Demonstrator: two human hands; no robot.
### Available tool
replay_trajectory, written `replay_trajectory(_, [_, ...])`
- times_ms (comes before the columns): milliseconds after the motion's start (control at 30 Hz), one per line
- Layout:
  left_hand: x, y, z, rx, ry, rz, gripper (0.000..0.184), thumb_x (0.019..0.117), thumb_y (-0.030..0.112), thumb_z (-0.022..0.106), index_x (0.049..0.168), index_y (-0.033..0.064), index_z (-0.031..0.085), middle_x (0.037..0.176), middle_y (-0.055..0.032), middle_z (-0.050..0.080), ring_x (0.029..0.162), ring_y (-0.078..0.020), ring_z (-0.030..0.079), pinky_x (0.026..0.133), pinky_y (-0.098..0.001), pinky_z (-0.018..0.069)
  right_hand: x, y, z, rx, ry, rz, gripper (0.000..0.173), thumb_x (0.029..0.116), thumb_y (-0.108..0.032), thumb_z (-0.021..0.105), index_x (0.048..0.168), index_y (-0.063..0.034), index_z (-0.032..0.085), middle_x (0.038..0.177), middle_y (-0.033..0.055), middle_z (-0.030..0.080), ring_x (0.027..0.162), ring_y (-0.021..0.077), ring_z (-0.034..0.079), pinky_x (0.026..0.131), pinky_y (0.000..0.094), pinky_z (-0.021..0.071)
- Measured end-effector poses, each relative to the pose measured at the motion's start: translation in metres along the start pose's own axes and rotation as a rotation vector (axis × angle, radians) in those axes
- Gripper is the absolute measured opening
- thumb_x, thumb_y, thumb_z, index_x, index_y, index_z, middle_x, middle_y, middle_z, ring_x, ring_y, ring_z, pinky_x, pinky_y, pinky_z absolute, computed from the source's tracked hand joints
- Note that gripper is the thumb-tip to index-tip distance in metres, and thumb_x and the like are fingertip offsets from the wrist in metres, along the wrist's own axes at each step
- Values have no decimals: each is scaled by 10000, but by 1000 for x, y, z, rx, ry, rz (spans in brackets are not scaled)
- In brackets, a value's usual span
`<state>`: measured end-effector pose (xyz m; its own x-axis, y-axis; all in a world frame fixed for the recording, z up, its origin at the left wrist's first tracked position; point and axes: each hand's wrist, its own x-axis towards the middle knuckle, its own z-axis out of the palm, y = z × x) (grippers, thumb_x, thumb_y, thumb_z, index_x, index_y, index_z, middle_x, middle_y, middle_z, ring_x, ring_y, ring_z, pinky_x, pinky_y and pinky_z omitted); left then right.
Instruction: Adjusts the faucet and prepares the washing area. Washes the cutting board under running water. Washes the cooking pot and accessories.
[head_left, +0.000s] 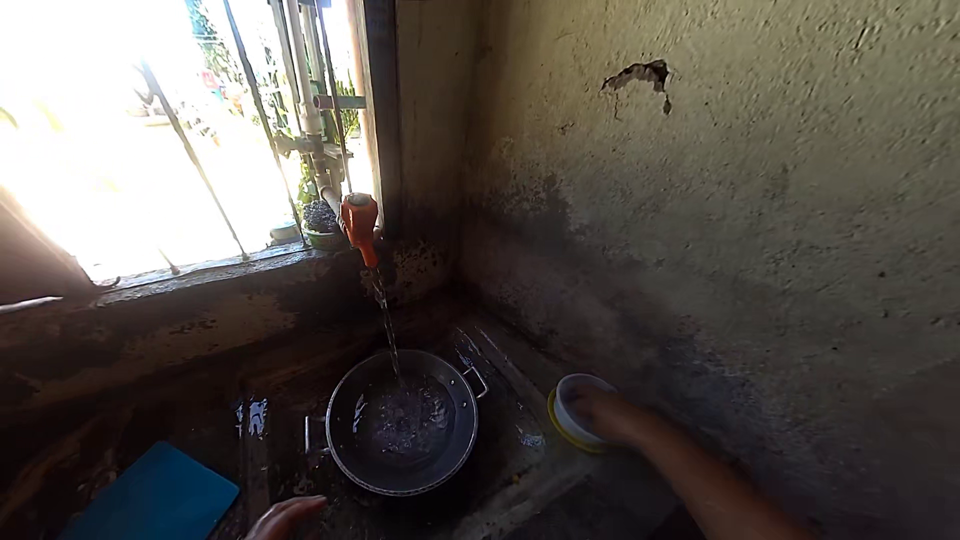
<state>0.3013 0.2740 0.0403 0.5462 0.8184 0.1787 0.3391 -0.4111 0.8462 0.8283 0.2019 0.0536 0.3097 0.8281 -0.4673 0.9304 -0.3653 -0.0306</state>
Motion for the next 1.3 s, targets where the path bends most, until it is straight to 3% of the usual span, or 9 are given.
replay_trajectory(200, [54,9,56,367,-254,36,341,951,140,666,1290,134,705,1357,-102,650,1323,-288,565,1119,-468,455,-6,-1,16,184,248,150,306,1030,-151,569,1309,-78,672,1300,250,643,1245,426,605,1052,617,470])
replay_trajectory(400, [82,-4,89,650,-570,-78,389,1032,225,564,1414,179,619,1472,-75,581,1473,-282,416,1272,-525,160,2,7,10,123,111,-5,305,958,-107,656,1254,-107,727,1413,206,583,1336,386,535,1127,572,417])
replay_trajectory(533, [87,-8,89,717,-504,65,311,1060,152,484,1277,167,707,1242,-74,720,1248,-255,630,1190,-448,356,-5,-4,3,1095,519,43,234,956,42,499,1123,39,663,1063,183,682,980,271,655,867,467,539])
replay_trajectory(667, [107,34,70,618,-453,65,325,1087,243,454,1268,117,693,1200,-117,723,1182,-290,660,1094,-505,438,-18,-94,-9,1949,306,-233,288,1018,-206,442,1301,-176,485,961,113,674,764,255,703,618,421,604])
replay_trajectory(800, [143,93,45,402,-315,-73,266,1048,257,565,1217,126,723,1151,-94,725,1105,-269,682,986,-547,517,-34,-222,-43,1698,414,-493,259,923,-23,688,1166,-105,655,878,52,683,588,92,556,507,250,467])
replay_trajectory(900, [156,118,33,151,-97,-200,170,966,209,686,1050,62,697,951,-121,709,921,-271,688,842,-547,551,-57,-282,-78,1280,636,-585,209,896,-224,802,1010,-82,700,810,46,686,664,132,628,599,346,542])
replay_trajectory(1000, [152,132,21,-360,99,-249,94,1041,128,573,1045,80,654,865,-28,651,782,-116,622,711,-327,543,-57,-295,-108,870,799,-585,306,923,-339,738,865,-41,696,757,101,659,713,243,653,643,485,532])
replay_trajectory(1100, [145,124,4,-619,152,-348,166,1029,121,572,1077,31,703,808,-62,671,675,-123,619,606,-290,524,-46,-260,-129,603,796,-387,421,1025,-396,590,913,-6,700,876,202,690,865,392,688,742,635,527])
replay_trajectory(1300, [116,87,5,-211,140,-184,281,865,119,801,1137,95,735,1020,-53,743,938,-169,706,853,-409,591,-24,-74,-91,556,499,75,476,1103,-367,445,1082,35,699,1053,282,686,1028,453,656,895,694,478])
